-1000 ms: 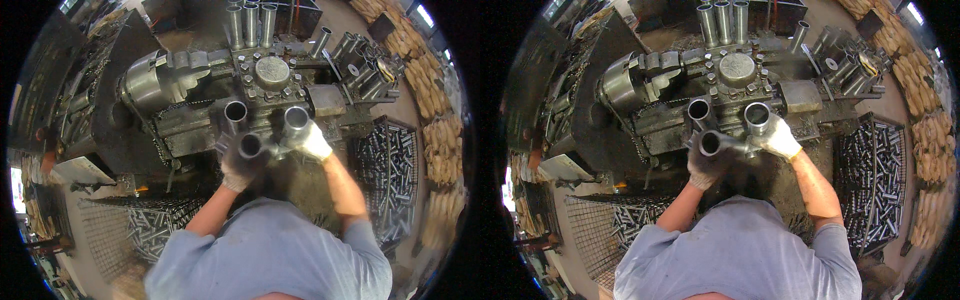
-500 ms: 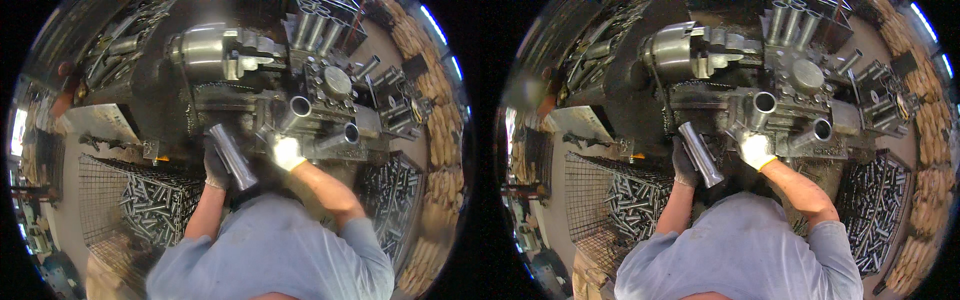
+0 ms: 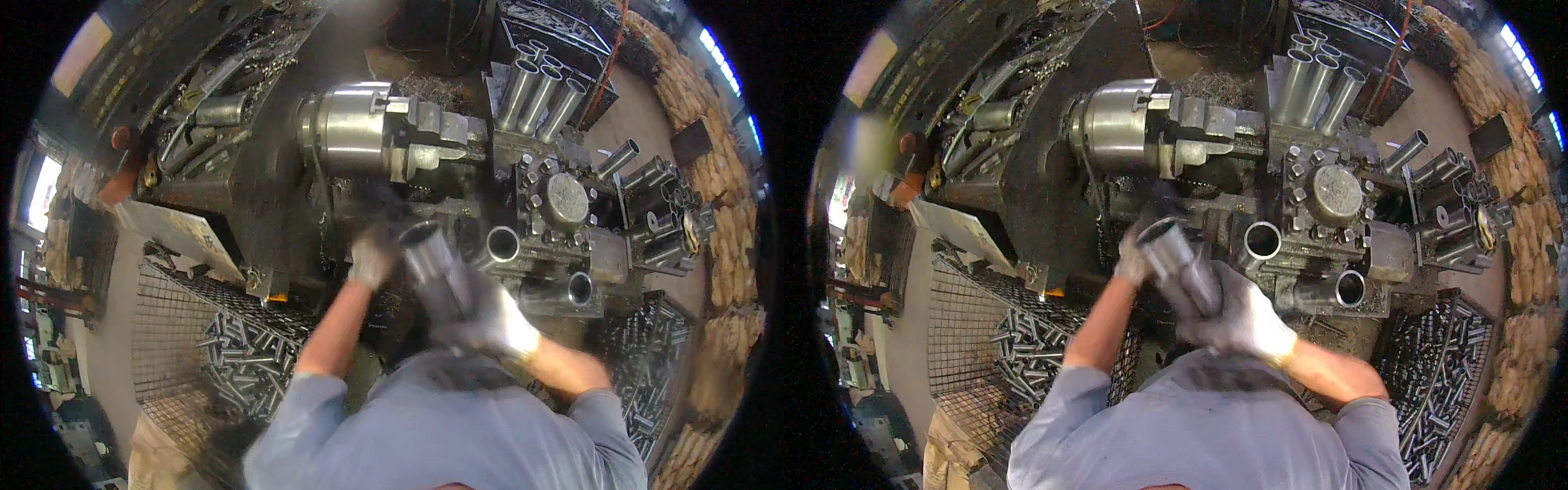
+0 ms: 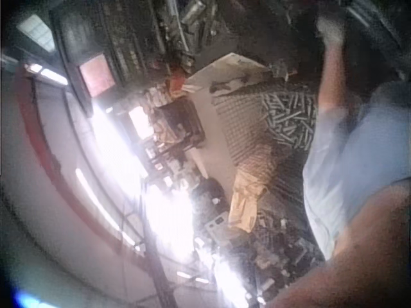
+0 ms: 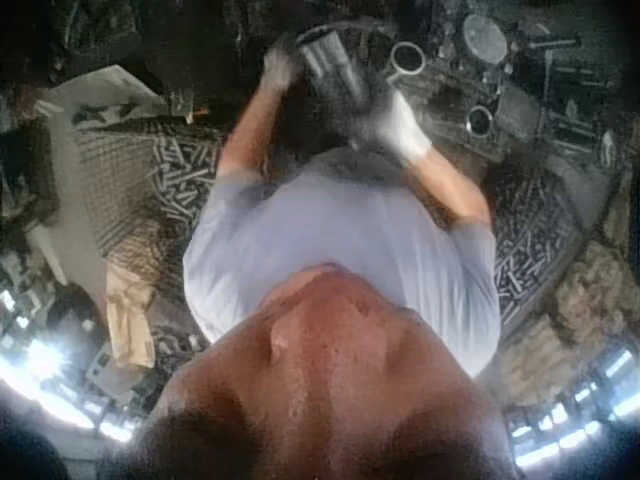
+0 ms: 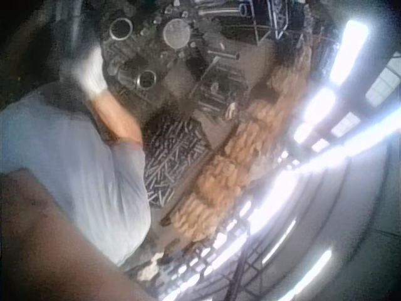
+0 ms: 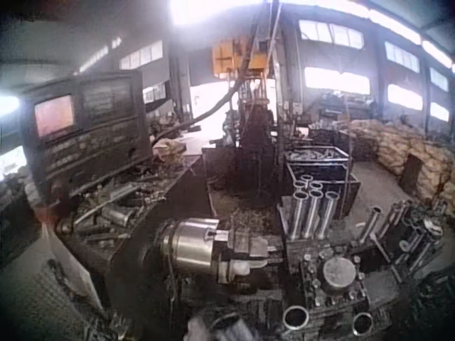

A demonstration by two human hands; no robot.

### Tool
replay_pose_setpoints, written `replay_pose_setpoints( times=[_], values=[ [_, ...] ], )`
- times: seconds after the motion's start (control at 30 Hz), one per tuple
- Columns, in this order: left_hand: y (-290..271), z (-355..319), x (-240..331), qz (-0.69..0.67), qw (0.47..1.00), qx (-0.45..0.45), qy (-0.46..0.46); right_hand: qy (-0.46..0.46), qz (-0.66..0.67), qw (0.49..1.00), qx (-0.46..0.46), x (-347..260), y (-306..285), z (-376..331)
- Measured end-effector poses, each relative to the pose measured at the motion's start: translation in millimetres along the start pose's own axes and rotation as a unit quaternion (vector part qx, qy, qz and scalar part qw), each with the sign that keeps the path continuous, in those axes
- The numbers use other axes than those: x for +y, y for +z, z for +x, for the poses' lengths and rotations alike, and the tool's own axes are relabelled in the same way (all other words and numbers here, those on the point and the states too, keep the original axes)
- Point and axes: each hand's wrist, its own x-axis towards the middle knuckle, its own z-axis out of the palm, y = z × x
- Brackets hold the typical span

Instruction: The person repeatedly picks up cylindrical metal parts from a wire basket, inserts them into a lathe chuck, and removes them after a brief machine cycle. The person then places the processed parts into a second wire basket. This cycle is repeated continuously.

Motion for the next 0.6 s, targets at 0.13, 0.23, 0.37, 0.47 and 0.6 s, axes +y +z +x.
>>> replay_pose_setpoints(
  times=[0.13,0.23,0.37,0.47,0.6],
  values=[
    [4.6,117.7,-41.1,0.246,0.967,-0.041,0.046,-0.278,-0.121,0.952,0.048,-52.3,-87.9,-38.5],
    [28.2,149.0,-48.5,0.256,0.951,0.066,0.161,-0.295,-0.265,0.894,0.209,-82.6,-143.3,-2.8],
    [46.6,119.5,-18.4,0.255,0.926,-0.068,0.270,-0.209,-0.582,0.753,0.228,-72.1,-216.0,94.0],
    [52.7,57.5,-1.2,0.008,0.970,-0.009,0.243,-0.091,-0.698,0.703,0.099,-41.9,-239.4,166.4],
    [55.6,-57.1,-41.1,-0.104,0.978,0.139,0.115,-0.042,-0.568,0.821,-0.044,-14.2,-228.1,225.6]
  ],
)
